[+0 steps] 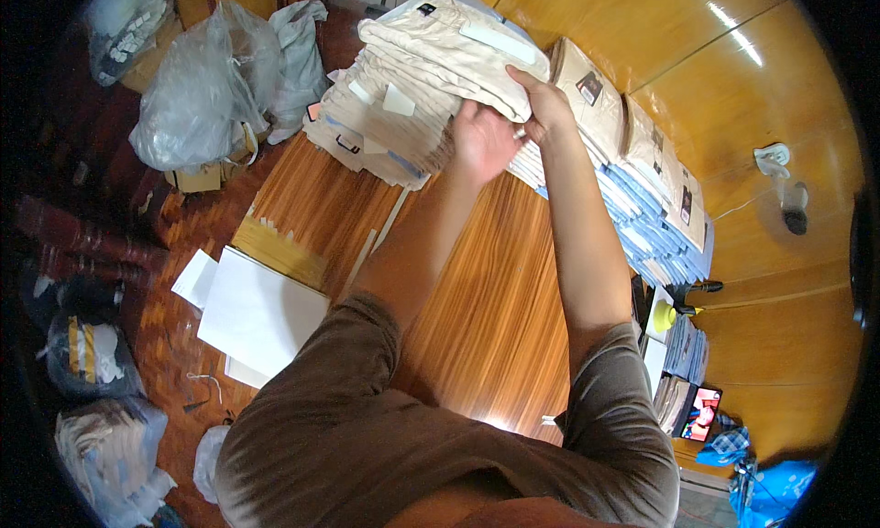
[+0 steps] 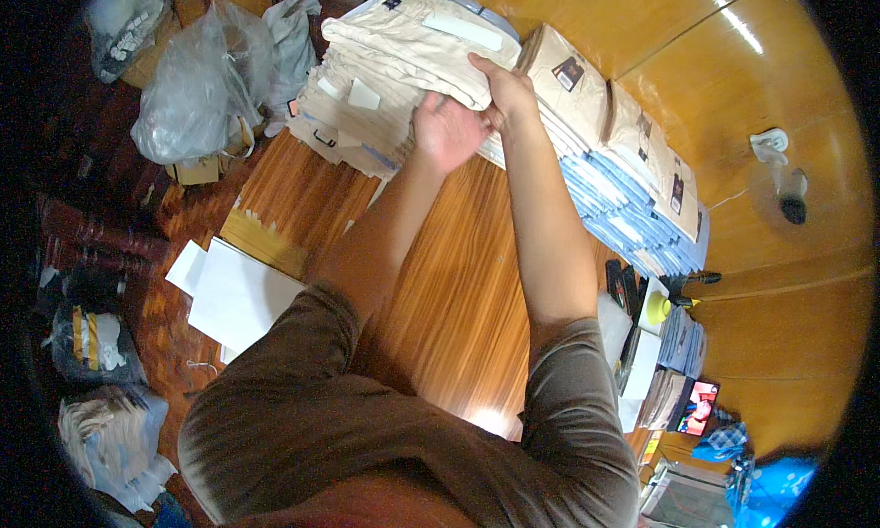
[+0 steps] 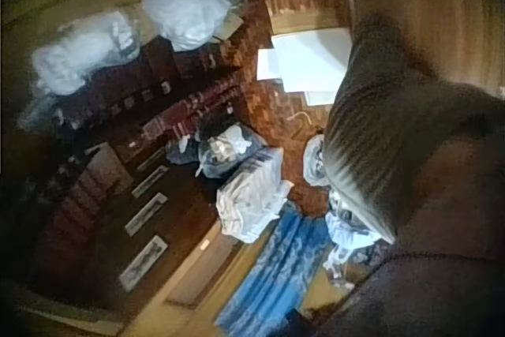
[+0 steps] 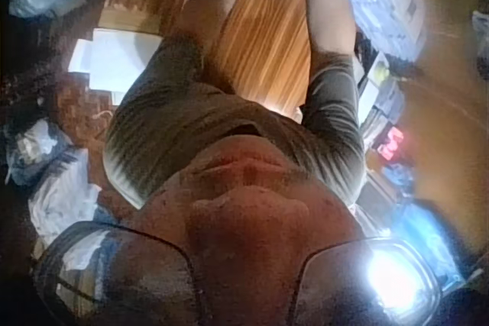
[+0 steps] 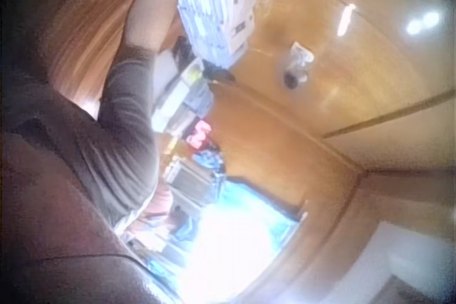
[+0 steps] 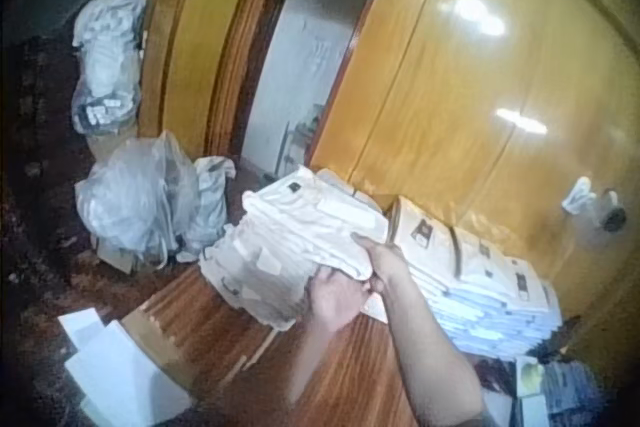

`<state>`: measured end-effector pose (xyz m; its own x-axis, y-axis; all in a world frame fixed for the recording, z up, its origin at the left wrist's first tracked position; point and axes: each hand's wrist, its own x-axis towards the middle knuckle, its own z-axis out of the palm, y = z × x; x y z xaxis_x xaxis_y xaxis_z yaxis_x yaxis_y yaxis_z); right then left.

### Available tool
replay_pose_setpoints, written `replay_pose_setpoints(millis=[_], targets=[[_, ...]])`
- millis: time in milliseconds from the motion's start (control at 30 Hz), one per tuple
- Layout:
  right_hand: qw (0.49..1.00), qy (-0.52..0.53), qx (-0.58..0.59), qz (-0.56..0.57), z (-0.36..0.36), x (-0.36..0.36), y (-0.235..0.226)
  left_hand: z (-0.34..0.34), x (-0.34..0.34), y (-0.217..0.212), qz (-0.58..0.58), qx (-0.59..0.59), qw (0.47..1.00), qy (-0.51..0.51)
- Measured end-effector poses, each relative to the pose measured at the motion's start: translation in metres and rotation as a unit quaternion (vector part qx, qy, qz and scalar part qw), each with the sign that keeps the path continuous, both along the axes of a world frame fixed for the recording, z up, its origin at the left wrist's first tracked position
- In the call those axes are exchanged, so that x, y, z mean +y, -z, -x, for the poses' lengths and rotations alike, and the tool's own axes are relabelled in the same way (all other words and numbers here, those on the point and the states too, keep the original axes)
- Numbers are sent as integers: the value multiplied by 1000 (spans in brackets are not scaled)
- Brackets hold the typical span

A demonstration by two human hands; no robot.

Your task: The person packages folded shirts by placing each shirt into a clear plastic bag, sealing the bag, and pressing out the air by hand.

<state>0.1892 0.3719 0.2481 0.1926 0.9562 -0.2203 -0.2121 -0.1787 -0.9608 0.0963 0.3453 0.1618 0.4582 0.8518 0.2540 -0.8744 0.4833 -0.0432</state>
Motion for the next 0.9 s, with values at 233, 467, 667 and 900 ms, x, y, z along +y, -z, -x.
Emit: replay_pose_setpoints(millis=[233,467,667,900], targets=[[981,117,-80,-135,-12,-138,11,18,-2,-14,-38,-89,994,-53],[985,126,-115,28,-90,-367,129,51,-184,65,95,22,980,175],[967,9,-139,213,-100,-515,241,108,-364,194,173,382,880,224],[800,-86,-586,-99,-92,-519,200,121,-423,196,10,685,725,71]])
